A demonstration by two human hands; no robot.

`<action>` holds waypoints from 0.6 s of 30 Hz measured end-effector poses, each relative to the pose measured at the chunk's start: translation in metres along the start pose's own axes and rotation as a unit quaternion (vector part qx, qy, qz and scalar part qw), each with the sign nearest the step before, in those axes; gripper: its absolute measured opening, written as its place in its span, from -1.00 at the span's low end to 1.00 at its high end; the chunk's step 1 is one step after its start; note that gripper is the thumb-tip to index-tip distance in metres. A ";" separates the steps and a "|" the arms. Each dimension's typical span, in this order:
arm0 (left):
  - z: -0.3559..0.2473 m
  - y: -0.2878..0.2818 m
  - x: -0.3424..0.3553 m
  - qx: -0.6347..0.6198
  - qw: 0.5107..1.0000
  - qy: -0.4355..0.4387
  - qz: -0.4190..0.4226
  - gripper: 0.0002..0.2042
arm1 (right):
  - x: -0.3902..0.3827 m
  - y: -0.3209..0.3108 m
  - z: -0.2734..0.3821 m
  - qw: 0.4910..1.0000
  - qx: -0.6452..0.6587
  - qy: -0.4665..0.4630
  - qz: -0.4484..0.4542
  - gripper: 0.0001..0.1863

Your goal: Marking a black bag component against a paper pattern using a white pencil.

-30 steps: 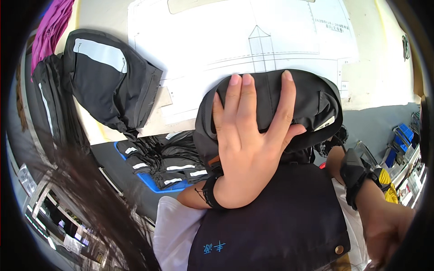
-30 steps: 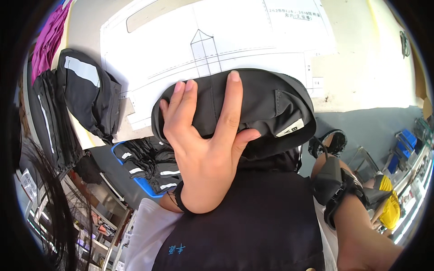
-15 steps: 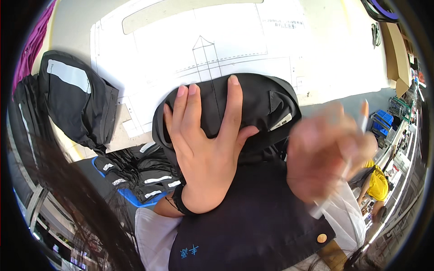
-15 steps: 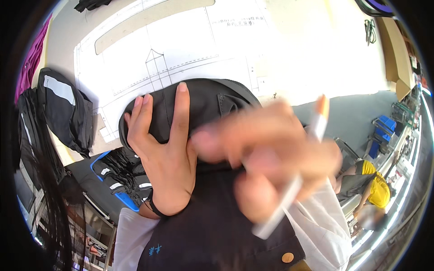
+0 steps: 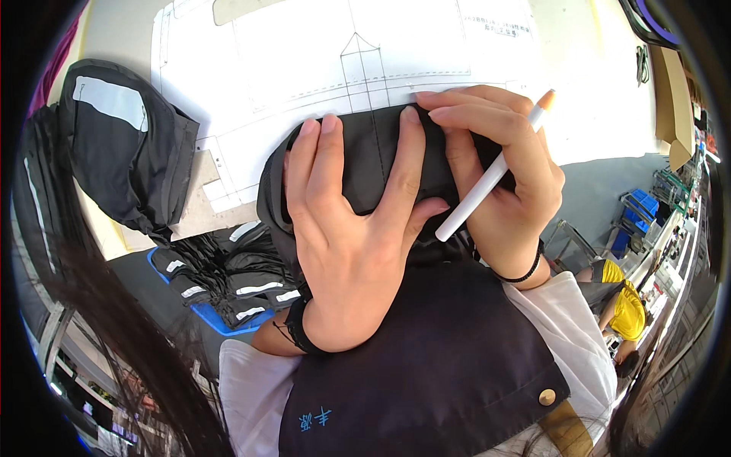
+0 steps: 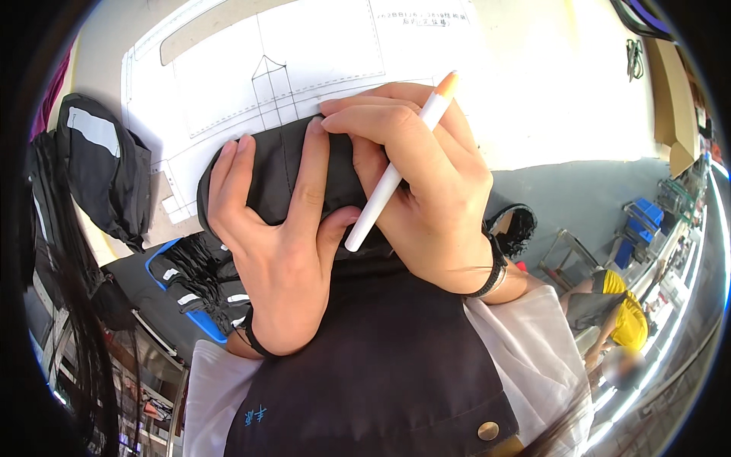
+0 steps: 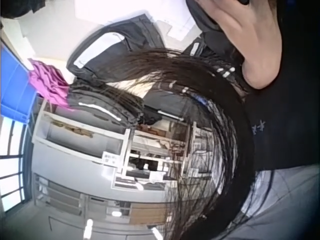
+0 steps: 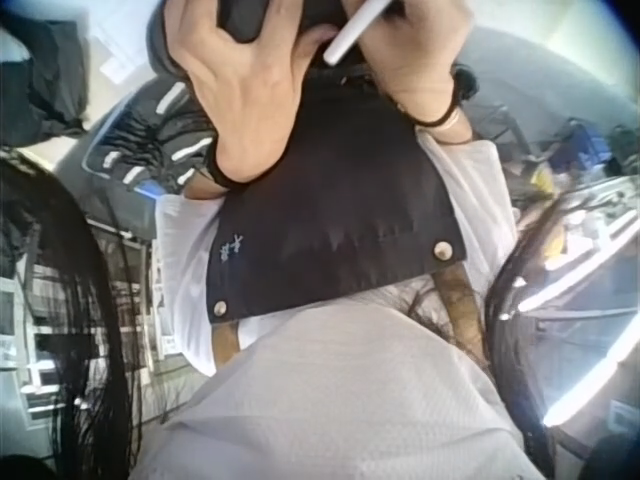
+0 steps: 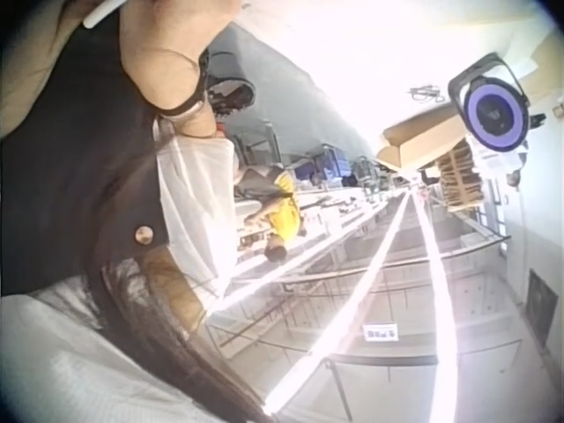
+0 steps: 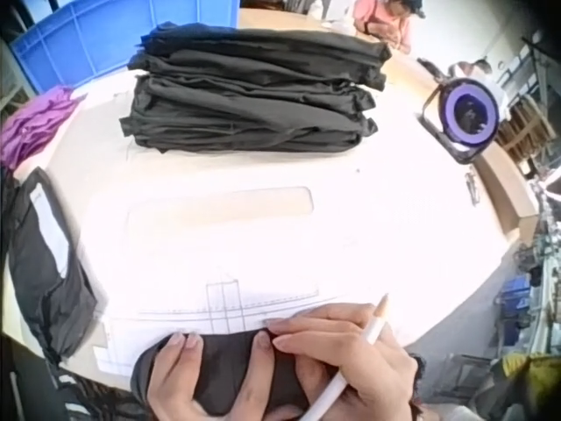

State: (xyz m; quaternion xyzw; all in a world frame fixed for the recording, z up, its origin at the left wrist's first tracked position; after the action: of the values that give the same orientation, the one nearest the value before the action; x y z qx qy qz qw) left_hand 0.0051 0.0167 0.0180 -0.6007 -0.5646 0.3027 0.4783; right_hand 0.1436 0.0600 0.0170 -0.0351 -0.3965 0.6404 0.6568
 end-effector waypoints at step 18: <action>0.000 0.002 0.000 0.018 1.000 0.008 -0.002 -0.54 | 0.000 -0.003 -0.002 1.000 -0.009 0.005 0.025 -0.73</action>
State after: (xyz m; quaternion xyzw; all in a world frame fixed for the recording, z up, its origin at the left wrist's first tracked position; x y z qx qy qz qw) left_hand 0.0061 0.0172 0.0166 -0.5933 -0.5567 0.3065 0.4941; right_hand 0.1473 0.0600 0.0175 -0.0538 -0.3982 0.6527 0.6423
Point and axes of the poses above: each hand's wrist, its own x-axis towards the middle knuckle, its own y-axis out of the palm, z = x × y, the point moved 1 cm from there along x, towards the middle knuckle, and after that the axes turned 4 degrees about x, right-handed, at the moved point
